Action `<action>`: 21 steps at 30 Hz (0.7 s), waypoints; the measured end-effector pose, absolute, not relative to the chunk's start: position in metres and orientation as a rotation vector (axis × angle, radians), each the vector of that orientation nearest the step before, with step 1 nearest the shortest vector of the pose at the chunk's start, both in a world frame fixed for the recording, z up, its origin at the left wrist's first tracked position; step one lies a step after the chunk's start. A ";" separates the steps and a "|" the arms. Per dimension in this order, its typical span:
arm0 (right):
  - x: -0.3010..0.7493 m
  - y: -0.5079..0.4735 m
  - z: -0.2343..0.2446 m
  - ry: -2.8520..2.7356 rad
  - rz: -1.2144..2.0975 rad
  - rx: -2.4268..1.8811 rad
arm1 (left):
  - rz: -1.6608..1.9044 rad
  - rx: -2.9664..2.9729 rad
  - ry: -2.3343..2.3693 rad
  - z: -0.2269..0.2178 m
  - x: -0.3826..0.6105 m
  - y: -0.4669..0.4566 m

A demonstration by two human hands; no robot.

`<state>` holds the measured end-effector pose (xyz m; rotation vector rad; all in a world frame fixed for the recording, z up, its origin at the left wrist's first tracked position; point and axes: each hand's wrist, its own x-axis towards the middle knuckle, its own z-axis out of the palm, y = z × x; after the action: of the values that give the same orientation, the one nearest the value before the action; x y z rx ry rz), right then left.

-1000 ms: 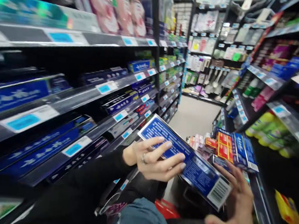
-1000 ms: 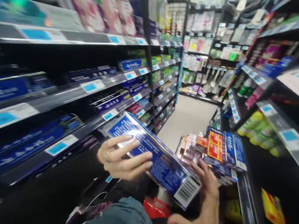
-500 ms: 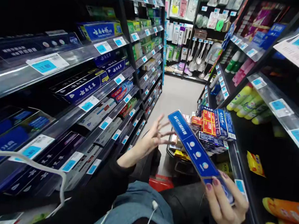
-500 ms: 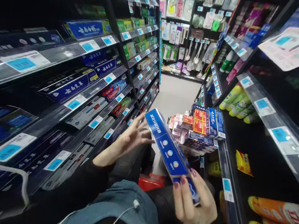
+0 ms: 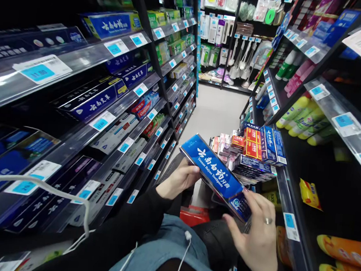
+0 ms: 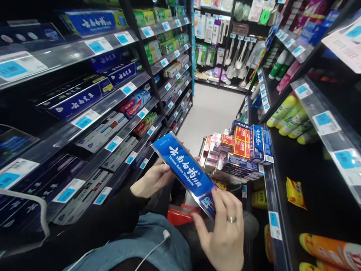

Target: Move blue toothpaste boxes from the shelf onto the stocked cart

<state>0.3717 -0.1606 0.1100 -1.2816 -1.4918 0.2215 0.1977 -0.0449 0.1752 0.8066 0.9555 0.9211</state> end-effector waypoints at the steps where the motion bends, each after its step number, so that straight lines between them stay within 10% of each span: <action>1: 0.372 -0.161 0.111 -1.508 0.222 -1.355 | 0.909 0.823 0.947 0.174 0.198 -0.044; 21: 0.343 -0.110 0.044 -1.137 0.124 -1.964 | 0.340 1.562 1.417 0.068 0.270 0.056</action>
<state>0.3427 -0.1101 0.0435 -1.9637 -1.1372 0.1242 0.2701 0.0557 0.0681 1.5618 1.4168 0.3401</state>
